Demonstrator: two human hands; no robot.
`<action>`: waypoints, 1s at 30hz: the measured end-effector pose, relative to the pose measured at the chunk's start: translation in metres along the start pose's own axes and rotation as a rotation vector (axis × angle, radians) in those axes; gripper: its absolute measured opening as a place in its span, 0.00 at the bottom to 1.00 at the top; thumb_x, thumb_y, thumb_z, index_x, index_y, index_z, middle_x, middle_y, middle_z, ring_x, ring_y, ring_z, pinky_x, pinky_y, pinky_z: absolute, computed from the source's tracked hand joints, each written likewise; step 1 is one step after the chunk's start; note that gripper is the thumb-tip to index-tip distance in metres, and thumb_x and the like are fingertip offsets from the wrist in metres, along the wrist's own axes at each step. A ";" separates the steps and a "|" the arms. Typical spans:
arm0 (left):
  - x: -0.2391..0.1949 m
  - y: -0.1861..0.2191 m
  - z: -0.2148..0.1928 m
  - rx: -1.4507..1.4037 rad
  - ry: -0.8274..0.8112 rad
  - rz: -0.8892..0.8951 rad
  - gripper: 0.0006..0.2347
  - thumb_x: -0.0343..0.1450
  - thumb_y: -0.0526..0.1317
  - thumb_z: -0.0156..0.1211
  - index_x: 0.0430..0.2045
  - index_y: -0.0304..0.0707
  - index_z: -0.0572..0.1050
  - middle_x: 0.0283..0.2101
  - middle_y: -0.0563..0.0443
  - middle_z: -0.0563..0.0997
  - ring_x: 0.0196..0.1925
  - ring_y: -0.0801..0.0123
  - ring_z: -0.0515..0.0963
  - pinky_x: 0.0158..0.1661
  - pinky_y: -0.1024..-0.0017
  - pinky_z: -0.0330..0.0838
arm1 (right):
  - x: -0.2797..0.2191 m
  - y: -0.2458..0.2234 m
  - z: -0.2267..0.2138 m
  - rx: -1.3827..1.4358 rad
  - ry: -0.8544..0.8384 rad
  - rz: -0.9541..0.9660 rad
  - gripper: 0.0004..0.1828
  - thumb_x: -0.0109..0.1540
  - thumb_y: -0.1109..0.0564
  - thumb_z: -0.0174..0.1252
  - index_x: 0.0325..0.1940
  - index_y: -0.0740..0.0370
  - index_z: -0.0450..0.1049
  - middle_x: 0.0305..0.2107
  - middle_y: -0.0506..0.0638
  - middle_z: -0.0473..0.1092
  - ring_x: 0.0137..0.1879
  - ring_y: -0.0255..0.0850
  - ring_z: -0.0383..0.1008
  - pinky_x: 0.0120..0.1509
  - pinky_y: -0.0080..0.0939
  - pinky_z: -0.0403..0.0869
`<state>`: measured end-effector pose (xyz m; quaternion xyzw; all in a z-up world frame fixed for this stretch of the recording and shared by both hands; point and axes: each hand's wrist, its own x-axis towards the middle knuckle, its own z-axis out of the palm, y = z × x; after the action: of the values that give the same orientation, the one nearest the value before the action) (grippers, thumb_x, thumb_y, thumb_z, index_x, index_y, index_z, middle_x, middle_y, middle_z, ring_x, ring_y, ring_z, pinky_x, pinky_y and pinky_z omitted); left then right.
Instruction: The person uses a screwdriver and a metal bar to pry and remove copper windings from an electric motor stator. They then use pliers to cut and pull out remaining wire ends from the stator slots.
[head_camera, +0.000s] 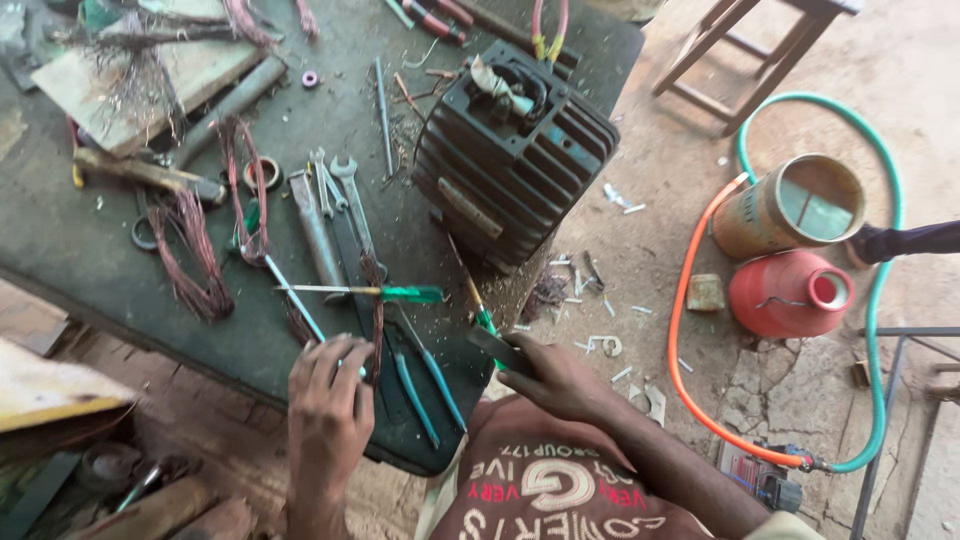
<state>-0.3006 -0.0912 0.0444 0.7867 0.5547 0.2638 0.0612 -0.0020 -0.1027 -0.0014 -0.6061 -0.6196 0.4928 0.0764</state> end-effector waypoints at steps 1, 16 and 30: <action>-0.001 0.002 -0.004 -0.009 0.014 0.003 0.16 0.63 0.26 0.60 0.45 0.35 0.77 0.51 0.43 0.79 0.58 0.52 0.77 0.64 0.51 0.67 | 0.005 -0.006 0.001 0.036 0.014 -0.043 0.30 0.64 0.42 0.58 0.66 0.57 0.64 0.38 0.62 0.78 0.45 0.54 0.81 0.50 0.54 0.76; -0.017 0.026 -0.016 -0.230 0.044 0.094 0.17 0.61 0.25 0.59 0.45 0.32 0.77 0.46 0.43 0.81 0.52 0.52 0.79 0.53 0.55 0.71 | -0.007 -0.032 -0.004 0.100 0.113 -0.293 0.25 0.63 0.50 0.62 0.63 0.56 0.69 0.50 0.56 0.73 0.50 0.46 0.81 0.51 0.47 0.79; -0.007 0.047 0.035 -0.303 -0.214 0.134 0.13 0.68 0.34 0.60 0.47 0.36 0.78 0.47 0.47 0.81 0.53 0.57 0.79 0.52 0.57 0.71 | -0.051 0.018 0.014 0.262 0.186 -0.011 0.19 0.63 0.50 0.61 0.57 0.57 0.73 0.49 0.50 0.75 0.47 0.38 0.82 0.49 0.41 0.80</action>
<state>-0.2461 -0.1085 0.0303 0.8273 0.4451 0.2629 0.2198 0.0133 -0.1562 0.0041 -0.6307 -0.5437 0.5107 0.2142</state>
